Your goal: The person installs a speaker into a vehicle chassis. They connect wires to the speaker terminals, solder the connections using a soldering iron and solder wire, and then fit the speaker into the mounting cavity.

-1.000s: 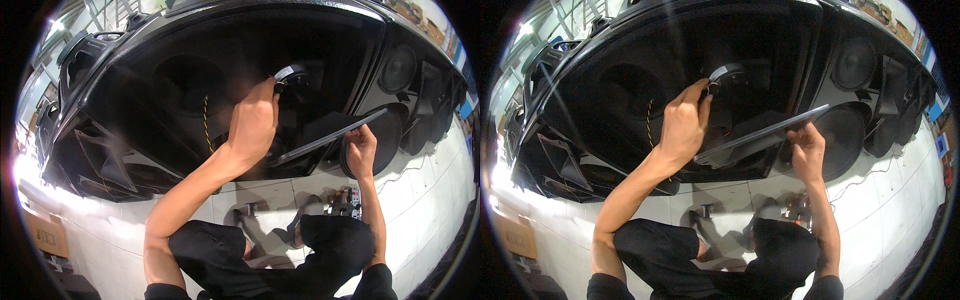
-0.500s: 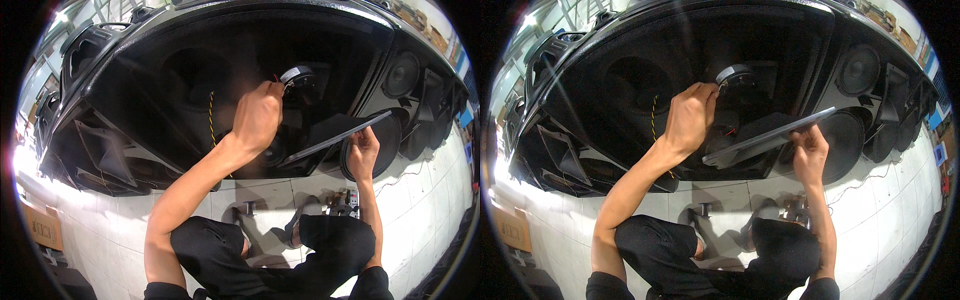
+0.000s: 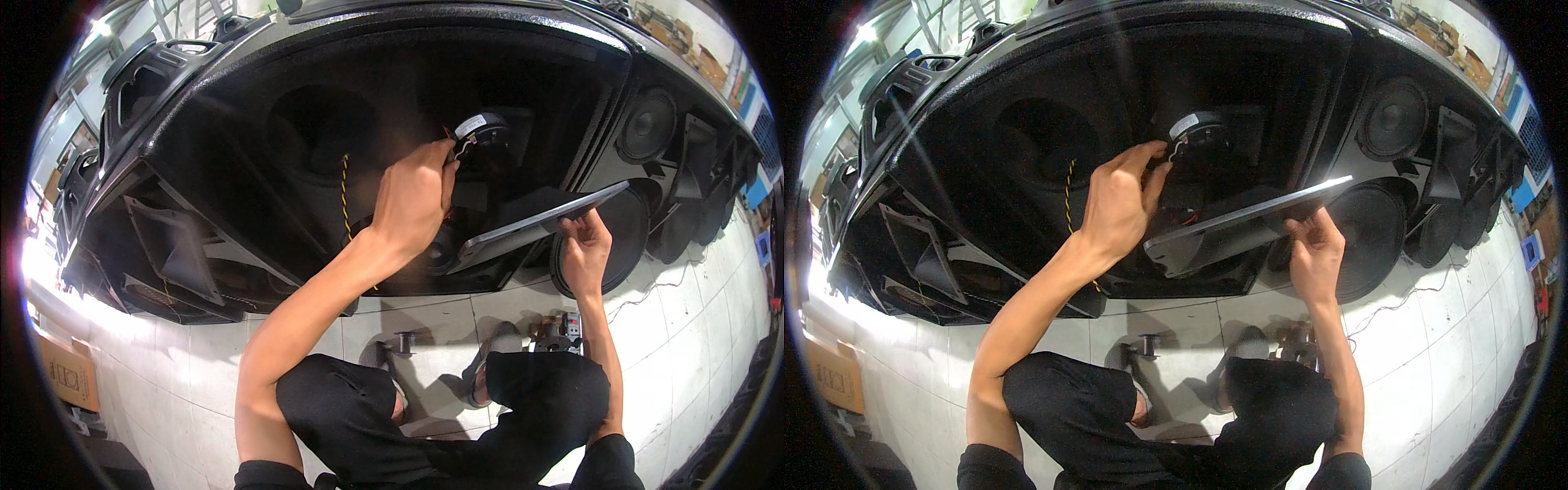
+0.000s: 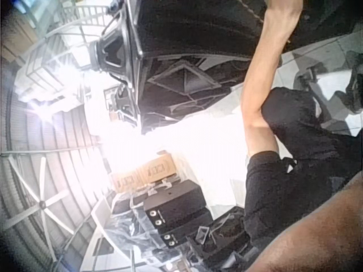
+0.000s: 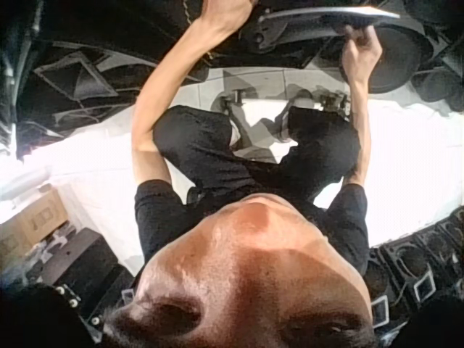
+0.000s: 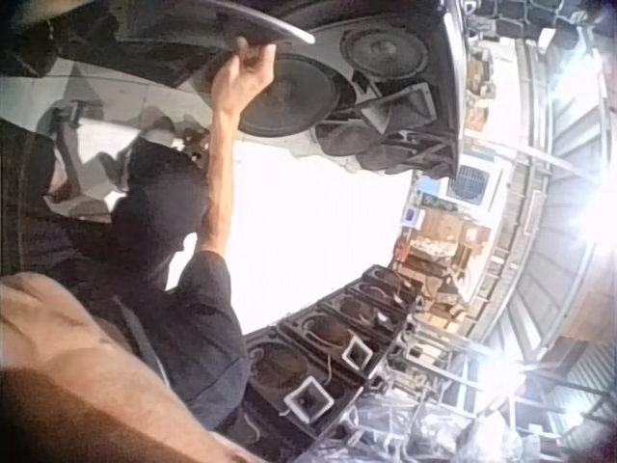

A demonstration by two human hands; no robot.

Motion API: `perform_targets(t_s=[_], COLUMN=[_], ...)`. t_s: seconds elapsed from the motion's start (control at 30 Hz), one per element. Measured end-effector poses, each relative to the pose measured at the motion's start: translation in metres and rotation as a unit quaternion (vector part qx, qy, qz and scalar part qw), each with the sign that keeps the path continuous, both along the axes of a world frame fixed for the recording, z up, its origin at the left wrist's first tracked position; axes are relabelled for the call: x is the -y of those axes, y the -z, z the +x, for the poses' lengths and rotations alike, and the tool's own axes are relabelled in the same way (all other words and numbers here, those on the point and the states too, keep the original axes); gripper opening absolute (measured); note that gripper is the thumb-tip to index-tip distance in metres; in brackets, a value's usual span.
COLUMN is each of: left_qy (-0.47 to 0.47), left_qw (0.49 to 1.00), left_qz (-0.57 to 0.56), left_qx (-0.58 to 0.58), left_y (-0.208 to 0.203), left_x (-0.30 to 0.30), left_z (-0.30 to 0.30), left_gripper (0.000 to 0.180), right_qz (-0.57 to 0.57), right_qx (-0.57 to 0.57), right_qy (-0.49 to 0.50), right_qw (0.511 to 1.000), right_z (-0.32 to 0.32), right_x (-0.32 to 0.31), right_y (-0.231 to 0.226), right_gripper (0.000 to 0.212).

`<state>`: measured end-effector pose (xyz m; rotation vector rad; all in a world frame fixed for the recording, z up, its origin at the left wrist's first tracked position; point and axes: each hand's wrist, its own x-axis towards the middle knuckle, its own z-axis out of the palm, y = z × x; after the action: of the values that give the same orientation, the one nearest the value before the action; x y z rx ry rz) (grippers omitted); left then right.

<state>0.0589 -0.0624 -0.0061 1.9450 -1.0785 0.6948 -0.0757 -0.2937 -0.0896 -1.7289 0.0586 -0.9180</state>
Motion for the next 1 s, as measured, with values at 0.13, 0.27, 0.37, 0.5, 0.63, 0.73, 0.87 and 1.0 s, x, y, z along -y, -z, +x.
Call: perform_targets(t_s=[0.13,0.27,0.37,0.5,0.63,0.73,0.87,1.0], left_qy=[-0.004,0.029,0.219,0.294,0.271,0.263,0.262,0.24], left_qw=[1.0,0.969,0.958,0.95,0.955,0.956,0.955,0.963], left_qz=[-0.01,-0.047,-0.102,-0.045,-0.014,-0.009,-0.005,-0.004], left_qx=[-0.017,-0.242,-0.156,0.094,0.121,0.127,0.141,0.126], left_y=[-0.005,-0.016,-0.005,-0.004,-0.001,-0.002,-0.001,0.0], left_x=[-0.003,-0.006,-0.025,-0.023,-0.024,-0.026,-0.027,-0.03], left_z=[-0.004,-0.02,-0.027,-0.035,-0.035,-0.035,-0.034,-0.031], left_gripper=[0.022,0.032,0.048,0.047,0.039,0.037,0.037,0.036], right_qz=[-0.016,0.004,0.006,0.026,0.003,0.017,-0.022,-0.052], right_qx=[-0.015,0.015,0.022,0.035,0.041,0.044,0.026,0.05], right_qy=[0.014,0.033,0.029,0.008,0.005,0.002,0.019,0.048], right_qw=[1.0,0.999,0.999,0.999,0.999,0.999,0.999,0.996], right_z=[-0.001,0.002,0.002,-0.001,-0.001,-0.002,-0.004,0.0], right_x=[0.005,-0.002,-0.005,-0.004,-0.003,-0.009,-0.003,-0.012], right_y=[0.006,0.007,0.011,0.013,0.017,0.011,0.015,0.001], right_gripper=[0.014,0.026,0.029,0.034,0.033,0.031,0.028,0.021])
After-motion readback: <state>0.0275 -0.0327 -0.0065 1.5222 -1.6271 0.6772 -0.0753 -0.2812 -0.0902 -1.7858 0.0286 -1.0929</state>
